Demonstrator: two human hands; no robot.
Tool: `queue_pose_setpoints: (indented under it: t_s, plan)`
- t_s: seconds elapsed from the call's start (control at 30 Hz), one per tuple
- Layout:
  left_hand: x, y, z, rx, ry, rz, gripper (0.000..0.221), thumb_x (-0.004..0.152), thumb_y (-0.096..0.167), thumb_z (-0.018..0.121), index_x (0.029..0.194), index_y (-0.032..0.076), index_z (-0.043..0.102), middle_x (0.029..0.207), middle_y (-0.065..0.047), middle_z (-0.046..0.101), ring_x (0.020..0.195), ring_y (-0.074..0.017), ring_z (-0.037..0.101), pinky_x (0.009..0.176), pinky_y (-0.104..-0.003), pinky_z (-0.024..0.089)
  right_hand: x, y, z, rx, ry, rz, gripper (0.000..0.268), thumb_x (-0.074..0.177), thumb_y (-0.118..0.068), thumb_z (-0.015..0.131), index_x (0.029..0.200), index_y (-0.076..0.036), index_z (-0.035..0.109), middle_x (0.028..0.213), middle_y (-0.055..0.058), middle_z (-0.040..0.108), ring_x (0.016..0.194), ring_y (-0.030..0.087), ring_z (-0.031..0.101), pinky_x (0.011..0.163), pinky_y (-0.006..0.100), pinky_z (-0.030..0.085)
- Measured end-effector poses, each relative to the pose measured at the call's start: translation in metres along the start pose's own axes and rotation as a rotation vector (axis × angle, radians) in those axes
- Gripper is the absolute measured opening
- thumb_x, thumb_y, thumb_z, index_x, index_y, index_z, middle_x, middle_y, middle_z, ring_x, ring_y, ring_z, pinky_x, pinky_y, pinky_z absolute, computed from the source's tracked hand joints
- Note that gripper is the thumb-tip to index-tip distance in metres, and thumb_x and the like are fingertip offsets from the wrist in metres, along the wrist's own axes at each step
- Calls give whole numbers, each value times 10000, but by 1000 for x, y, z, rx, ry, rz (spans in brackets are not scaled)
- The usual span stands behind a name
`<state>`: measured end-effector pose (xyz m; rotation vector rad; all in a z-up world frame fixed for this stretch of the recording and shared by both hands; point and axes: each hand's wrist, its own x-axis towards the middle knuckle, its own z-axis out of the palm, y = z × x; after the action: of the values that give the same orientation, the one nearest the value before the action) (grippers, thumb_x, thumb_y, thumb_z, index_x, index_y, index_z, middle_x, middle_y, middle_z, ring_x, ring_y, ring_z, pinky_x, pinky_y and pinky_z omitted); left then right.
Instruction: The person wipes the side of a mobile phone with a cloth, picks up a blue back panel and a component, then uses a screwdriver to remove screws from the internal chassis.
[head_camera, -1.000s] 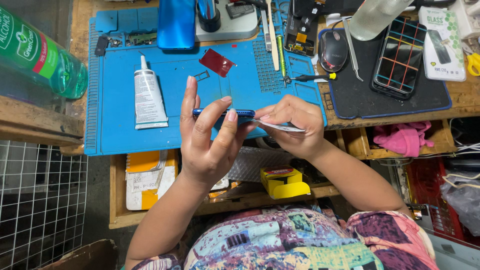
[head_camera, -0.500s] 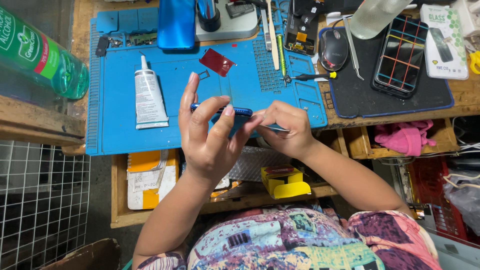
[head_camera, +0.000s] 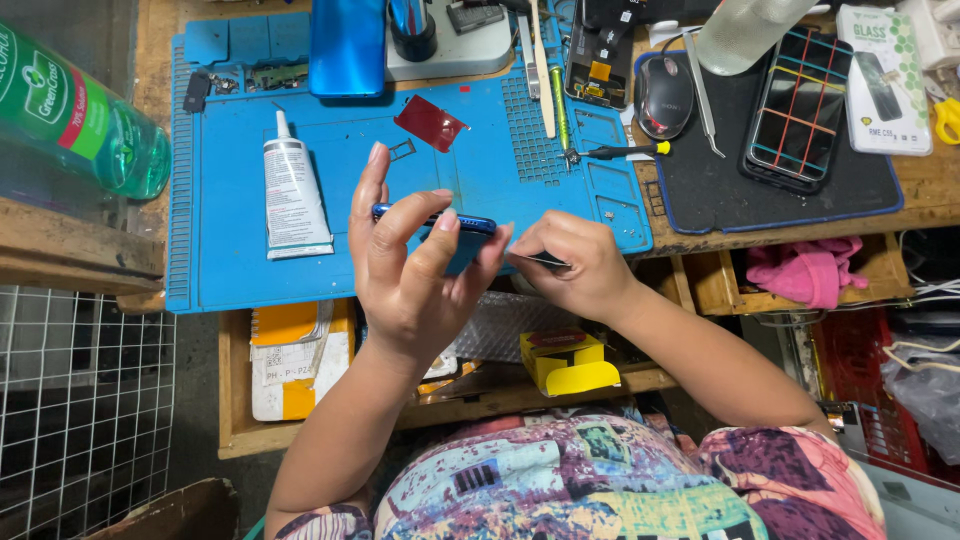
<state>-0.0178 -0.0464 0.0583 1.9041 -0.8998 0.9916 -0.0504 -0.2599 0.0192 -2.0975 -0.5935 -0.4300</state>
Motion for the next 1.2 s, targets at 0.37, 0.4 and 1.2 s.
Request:
queue_pose_setpoints:
  t_s: [0.37,0.4,1.2]
  plan:
    - [0,-6,-5,-62,1,-32,556,934,167,920,1273,165,478,1277,-106,596,1410,-519,509,1128,-584,491,2,-22,-12,-248,-114,0,203,764,-8,779,939,-50,685,853,113,604,826,330,634,713,414,501]
    - [1,-6,-5,-65,-1,-33,557,931,167,920,1267,162,476,1273,-104,596,1411,-515,510,1128,-585,493,-1,-27,-16,-291,-119,10,219,751,-10,789,942,-56,692,860,110,616,839,324,645,723,412,508]
    - [-15,-33,-16,-383,2,-28,629,832,128,953,1269,211,509,1423,-129,541,1507,-545,384,1229,-590,409,-60,35,-212,-543,500,537,660,857,-105,562,1478,55,405,1316,222,590,1185,305,601,1024,406,474]
